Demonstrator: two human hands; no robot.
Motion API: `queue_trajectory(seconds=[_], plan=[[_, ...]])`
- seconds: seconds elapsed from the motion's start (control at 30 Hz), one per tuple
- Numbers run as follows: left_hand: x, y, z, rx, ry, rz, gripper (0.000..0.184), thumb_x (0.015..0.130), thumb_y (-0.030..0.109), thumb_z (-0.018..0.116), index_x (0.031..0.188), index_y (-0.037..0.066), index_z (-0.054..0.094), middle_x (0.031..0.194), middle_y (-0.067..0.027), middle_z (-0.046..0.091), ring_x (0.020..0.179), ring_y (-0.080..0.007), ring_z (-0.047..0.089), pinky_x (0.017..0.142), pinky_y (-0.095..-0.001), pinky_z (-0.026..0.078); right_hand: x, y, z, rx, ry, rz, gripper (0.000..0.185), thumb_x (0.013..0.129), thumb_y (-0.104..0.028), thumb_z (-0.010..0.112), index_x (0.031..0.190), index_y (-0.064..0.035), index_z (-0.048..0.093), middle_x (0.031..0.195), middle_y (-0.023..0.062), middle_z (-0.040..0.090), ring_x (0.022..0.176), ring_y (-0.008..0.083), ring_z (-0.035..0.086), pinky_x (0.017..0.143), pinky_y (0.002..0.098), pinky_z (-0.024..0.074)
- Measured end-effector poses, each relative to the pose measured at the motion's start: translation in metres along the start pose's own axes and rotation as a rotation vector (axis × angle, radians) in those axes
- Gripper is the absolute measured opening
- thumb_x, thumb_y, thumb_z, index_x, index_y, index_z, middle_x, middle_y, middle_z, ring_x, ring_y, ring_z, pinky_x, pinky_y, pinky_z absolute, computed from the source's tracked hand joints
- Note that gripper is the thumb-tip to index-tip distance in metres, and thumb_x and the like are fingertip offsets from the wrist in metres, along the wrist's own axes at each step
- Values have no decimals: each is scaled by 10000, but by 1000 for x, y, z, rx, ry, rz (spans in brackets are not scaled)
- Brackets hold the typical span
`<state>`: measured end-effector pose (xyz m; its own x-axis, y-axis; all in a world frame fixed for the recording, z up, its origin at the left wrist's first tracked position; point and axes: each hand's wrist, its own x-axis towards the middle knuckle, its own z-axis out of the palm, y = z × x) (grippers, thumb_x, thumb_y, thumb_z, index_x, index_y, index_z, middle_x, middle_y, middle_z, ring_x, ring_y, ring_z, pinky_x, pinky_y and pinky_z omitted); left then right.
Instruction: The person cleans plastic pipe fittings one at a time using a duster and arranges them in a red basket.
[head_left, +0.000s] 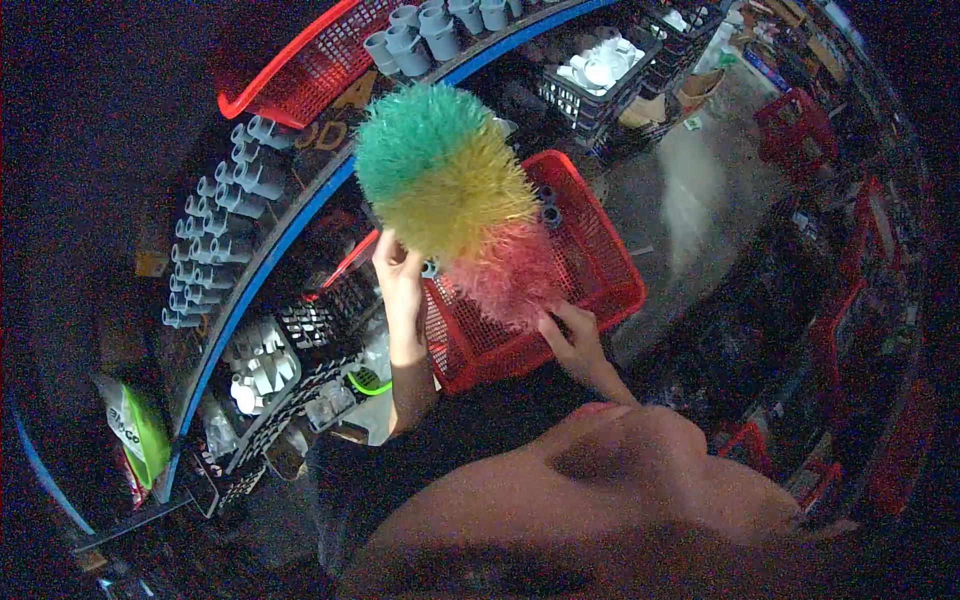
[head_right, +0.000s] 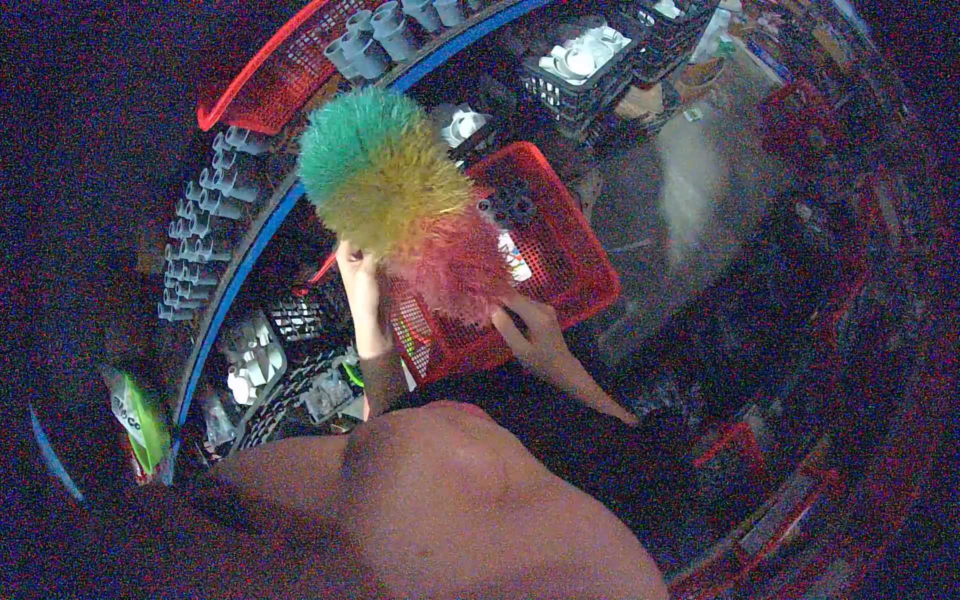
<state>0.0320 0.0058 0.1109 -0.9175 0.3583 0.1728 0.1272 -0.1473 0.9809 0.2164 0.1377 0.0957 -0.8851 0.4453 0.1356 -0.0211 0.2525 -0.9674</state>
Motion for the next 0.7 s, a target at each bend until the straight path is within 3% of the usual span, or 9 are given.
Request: queue_trajectory(seconds=[0.07, 0.13, 0.23, 0.33, 0.4, 0.5, 0.6, 0.67, 0.7], plan=[[-14, -2, 2, 116, -40, -44, 207, 725, -26, 516, 930, -3, 530, 842, -18, 565, 753, -81, 502, 670, -214, 389, -2, 1, -4, -47, -91, 60, 241, 799, -101, 494, 1001, 24, 531, 839, 178, 594, 745, 273, 599, 655, 331, 457], [-22, -3, 4, 319, -112, -33, 194, 718, -28, 524, 909, 1, 530, 824, -12, 554, 738, -64, 474, 632, -210, 372, 1, 5, -1, -37, -26, -4, 235, 800, -103, 491, 991, 26, 534, 834, 174, 594, 738, 274, 596, 654, 332, 455], [-23, -24, 6, 128, -81, 26, 179, 725, -36, 509, 896, 11, 531, 814, -5, 547, 746, -62, 469, 651, -210, 372, 7, 0, -2, -38, -4, -42, 217, 801, -106, 487, 963, 29, 540, 821, 171, 592, 731, 274, 592, 655, 335, 452], [-18, -23, 3, -10, 117, -52, 201, 736, -30, 497, 929, 24, 517, 852, -18, 544, 789, -89, 494, 708, -232, 396, 6, -2, 1, -23, -62, 8, 196, 802, -107, 487, 930, 31, 544, 814, 174, 589, 728, 275, 591, 658, 337, 452], [-13, -10, 4, -461, 239, -120, 223, 753, -10, 500, 971, 35, 494, 904, -38, 539, 834, -126, 515, 760, -268, 414, 2, 1, 4, 0, -86, 28, 187, 802, -107, 487, 916, 31, 545, 813, 176, 588, 726, 275, 592, 658, 337, 453], [-10, 4, 5, -406, 234, -89, 259, 772, 15, 508, 1027, 38, 475, 952, -49, 538, 853, -150, 525, 766, -296, 427, -2, 11, 9, 15, -115, 36, 180, 804, -112, 487, 895, 31, 546, 810, 181, 585, 737, 271, 596, 652, 338, 454], [-14, -11, -1, -343, 150, -56, 265, 772, 32, 536, 1032, 31, 488, 952, -43, 542, 862, -129, 513, 762, -267, 413, 0, 13, 12, 18, 11, -75, 118, 776, -66, 493, 854, 14, 529, 664, 115, 542, 589, 203, 536, 553, 303, 409], [-22, -25, -10, 293, -7, 20, 226, 774, 64, 568, 987, 22, 508, 920, -34, 538, 841, -98, 489, 740, -232, 388, 13, -2, 3, -8, 36, -114, 105, 764, -51, 494, 840, 15, 522, 649, 125, 531, 570, 204, 532, 541, 306, 407], [-21, -21, -3, 213, -6, 93, 208, 775, 81, 578, 963, 21, 513, 899, -27, 531, 824, -86, 475, 726, -221, 375, 15, -7, 0, 35, 22, -51, 89, 755, -46, 496, 817, 14, 515, 639, 135, 523, 556, 206, 530, 538, 310, 405]])
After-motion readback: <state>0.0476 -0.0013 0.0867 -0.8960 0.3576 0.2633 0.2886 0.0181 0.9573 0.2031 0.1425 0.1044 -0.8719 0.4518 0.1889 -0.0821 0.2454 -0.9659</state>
